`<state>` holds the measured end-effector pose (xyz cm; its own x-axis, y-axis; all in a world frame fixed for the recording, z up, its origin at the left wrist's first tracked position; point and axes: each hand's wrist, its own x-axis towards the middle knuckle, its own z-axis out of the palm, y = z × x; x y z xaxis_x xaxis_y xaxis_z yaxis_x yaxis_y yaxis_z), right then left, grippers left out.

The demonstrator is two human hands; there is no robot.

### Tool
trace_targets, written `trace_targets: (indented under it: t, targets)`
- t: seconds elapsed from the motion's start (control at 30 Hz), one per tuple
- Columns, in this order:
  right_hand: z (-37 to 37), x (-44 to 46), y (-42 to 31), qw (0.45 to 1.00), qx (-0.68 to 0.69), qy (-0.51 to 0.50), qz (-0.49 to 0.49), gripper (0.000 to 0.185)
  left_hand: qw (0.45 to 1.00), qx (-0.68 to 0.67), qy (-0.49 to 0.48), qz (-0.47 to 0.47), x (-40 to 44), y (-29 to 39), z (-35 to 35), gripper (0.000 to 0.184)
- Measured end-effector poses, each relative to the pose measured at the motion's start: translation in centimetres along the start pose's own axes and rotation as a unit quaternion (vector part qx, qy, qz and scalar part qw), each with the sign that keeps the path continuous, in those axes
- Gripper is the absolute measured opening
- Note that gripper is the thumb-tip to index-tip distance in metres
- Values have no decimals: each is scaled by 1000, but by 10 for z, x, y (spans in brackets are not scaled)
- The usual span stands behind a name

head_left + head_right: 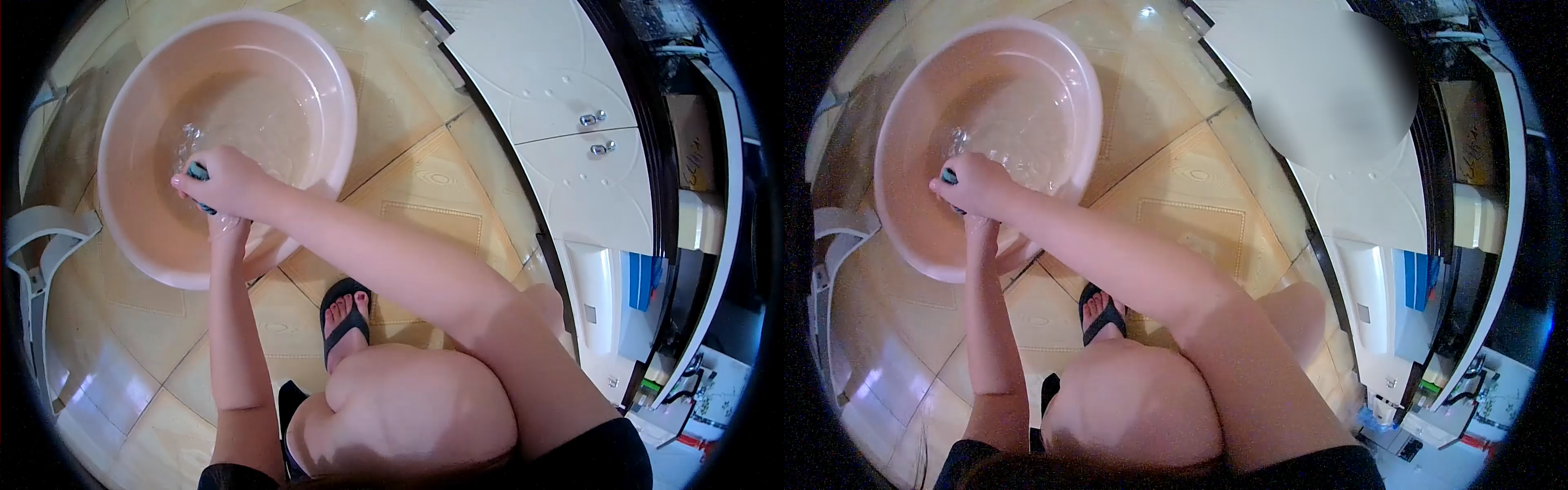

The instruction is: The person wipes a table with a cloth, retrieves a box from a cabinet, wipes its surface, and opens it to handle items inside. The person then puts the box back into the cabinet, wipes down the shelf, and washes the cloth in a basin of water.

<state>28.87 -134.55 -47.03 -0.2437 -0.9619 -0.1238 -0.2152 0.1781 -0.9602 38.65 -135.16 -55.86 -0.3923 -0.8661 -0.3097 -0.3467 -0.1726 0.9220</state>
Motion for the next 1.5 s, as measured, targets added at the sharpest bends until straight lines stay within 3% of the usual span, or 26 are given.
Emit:
trace_targets:
  t: [0.13, 0.23, 0.33, 0.37, 0.47, 0.53, 0.57, 0.67, 0.9, 0.93, 1.03, 1.07, 1.17, 1.2, 1.27, 1.37, 1.43, 1.47, 1.5]
  targets:
    - [-1, -2, -4, 997, 1, 61, 43, 37, 998, 17, 14, 67, 2, 6, 5, 38]
    - [-3, 2, 4, 989, 105, 92, 41, 37, 997, -73, -3, 20, -9, 27, 8, 29]
    - [-15, 3, 4, 930, 347, 43, 114, 37, 995, -71, 0, 68, -14, 38, 13, 19]
    - [-18, 3, 2, 921, 370, 37, 116, 36, 993, -46, 8, 108, -14, 38, 15, 17]
    - [-19, 5, 1, 894, 432, 25, 119, 33, 991, -98, 32, 80, -17, 43, 17, 14]
    - [-19, 7, 2, 881, 458, 28, 119, 31, 998, -40, 35, 45, -21, 50, 14, 16]
    - [-19, 8, 3, 880, 459, 28, 120, 31, 999, -11, 37, 27, -23, 52, 13, 16]
    - [-19, 12, 8, 881, 457, 38, 114, 30, 996, -18, 2, 85, -3, 11, 8, 19]
    - [-18, 14, 6, 899, 426, 48, 93, 29, 989, -126, 13, 83, -8, 12, 17, 33]
    - [-20, 13, 5, 895, 437, 37, 82, 28, 988, -121, -29, 94, -3, 7, 10, 56]
    - [-17, 16, 3, 890, 444, 72, 71, 29, 982, -47, 11, 181, -5, 19, 15, 56]
    - [-17, 16, 5, 892, 441, 65, 78, 29, 975, -135, 57, 168, -8, 27, 27, 36]
    - [-23, 10, 5, 897, 432, 60, 76, 27, 992, -102, -25, 64, 6, 5, 4, 41]
    - [-24, 9, 5, 899, 427, 61, 71, 26, 995, -52, -12, 82, -3, 25, 8, 44]
    - [-18, 8, 4, 939, 325, 109, 13, 25, 983, 0, 23, 179, 28, -20, -10, 47]
    - [-20, 8, 15, 972, 186, 134, -59, 24, 991, 74, -11, 109, 44, -9, -15, 44]
    - [-31, 4, 35, 981, 137, 120, -61, 23, 996, 22, -90, -7, 67, -21, -24, 41]
    - [-36, 3, 44, 989, 108, 102, -18, 18, 995, 57, -62, 49, 73, -24, -21, 38]
    - [-43, 4, 41, 984, 100, 125, -75, 18, 992, 48, -61, 99, 78, -9, -18, 40]
